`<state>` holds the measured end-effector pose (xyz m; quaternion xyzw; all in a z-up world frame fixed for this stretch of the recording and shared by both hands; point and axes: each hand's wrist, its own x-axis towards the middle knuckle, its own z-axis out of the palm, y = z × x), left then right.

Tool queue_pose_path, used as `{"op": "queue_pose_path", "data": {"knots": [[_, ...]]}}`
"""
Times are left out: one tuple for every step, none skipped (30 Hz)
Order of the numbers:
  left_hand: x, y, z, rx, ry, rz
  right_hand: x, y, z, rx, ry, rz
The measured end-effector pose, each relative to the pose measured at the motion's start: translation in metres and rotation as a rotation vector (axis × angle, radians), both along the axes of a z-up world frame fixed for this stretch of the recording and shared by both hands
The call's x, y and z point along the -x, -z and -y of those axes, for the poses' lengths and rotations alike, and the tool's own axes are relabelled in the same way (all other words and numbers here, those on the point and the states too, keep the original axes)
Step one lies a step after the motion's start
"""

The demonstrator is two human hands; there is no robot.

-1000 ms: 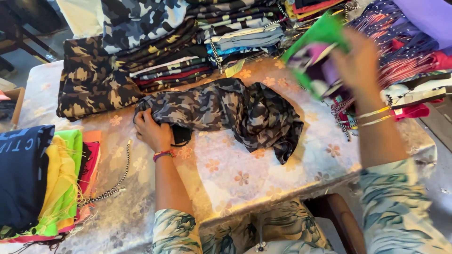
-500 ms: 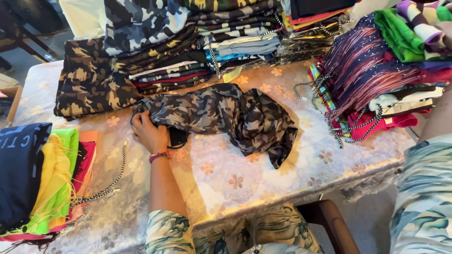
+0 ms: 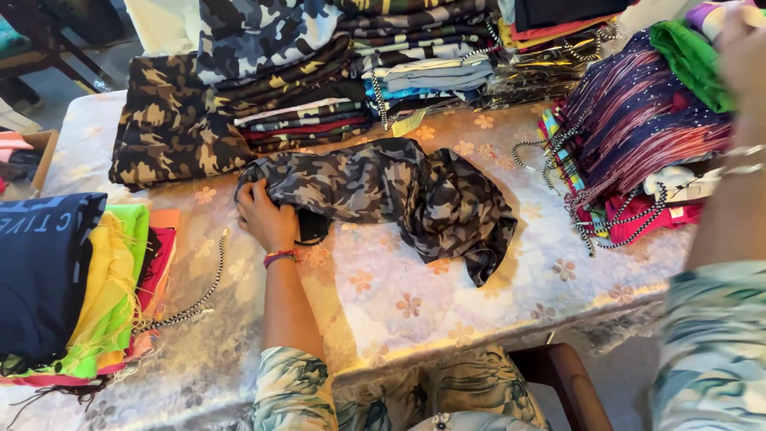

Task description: The person folds a green patterned cloth, a purple patterned cloth, and a black patterned cloth on a table. Each item is smoothed, folded into a compact rectangle, and placed aside.

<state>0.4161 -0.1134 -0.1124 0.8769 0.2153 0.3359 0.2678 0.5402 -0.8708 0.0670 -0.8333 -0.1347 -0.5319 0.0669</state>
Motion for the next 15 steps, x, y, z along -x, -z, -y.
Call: {"op": "queue_pose_path", "data": {"knots": [[0.0, 0.0, 0.0, 0.006, 0.0, 0.011, 0.039, -0.015, -0.07, 0.005, 0.018, 0.008], [0.0, 0.0, 0.0, 0.012, 0.0, 0.023, 0.085, -0.062, -0.145, 0.01, 0.037, 0.015], [-0.005, 0.009, -0.006, 0.008, -0.002, 0.021, 0.098, -0.058, -0.187, 0.006, 0.035, 0.014], [-0.009, 0.018, -0.012, 0.062, 0.06, 0.18, 0.112, -0.054, -0.229, -0.115, -0.271, -0.316], [-0.014, 0.026, -0.018, 0.115, 0.123, 0.341, 0.125, -0.051, -0.271, -0.227, -0.585, -0.642], [-0.013, 0.023, -0.024, 0.112, 0.121, 0.342, 0.133, -0.038, -0.299, -0.229, -0.589, -0.642], [-0.012, 0.019, -0.029, 0.368, 0.212, 0.626, 0.14, -0.027, -0.327, -0.041, -0.633, -0.994], [-0.012, 0.015, -0.035, 0.625, 0.305, 0.909, 0.147, -0.015, -0.356, 0.162, -0.663, -1.34], [-0.018, 0.028, -0.056, 0.622, 0.304, 0.913, 0.146, 0.004, -0.365, 0.164, -0.666, -1.336], [-0.024, 0.042, -0.078, 0.86, 0.366, 1.093, 0.144, 0.023, -0.375, 0.323, -0.682, -1.294], [-0.028, 0.058, -0.098, 1.104, 0.424, 1.266, 0.143, 0.044, -0.385, 0.483, -0.694, -1.255], [-0.03, 0.065, -0.105, 1.103, 0.42, 1.267, 0.146, 0.041, -0.391, 0.487, -0.696, -1.256], [-0.031, 0.073, -0.112, 1.132, 0.445, 1.291, 0.149, 0.039, -0.397, 0.482, -0.572, -1.279], [-0.032, 0.081, -0.118, 1.161, 0.47, 1.316, 0.152, 0.038, -0.402, 0.477, -0.446, -1.298], [-0.033, 0.082, -0.115, 1.162, 0.466, 1.315, 0.144, 0.045, -0.399, 0.479, -0.447, -1.301]]}}
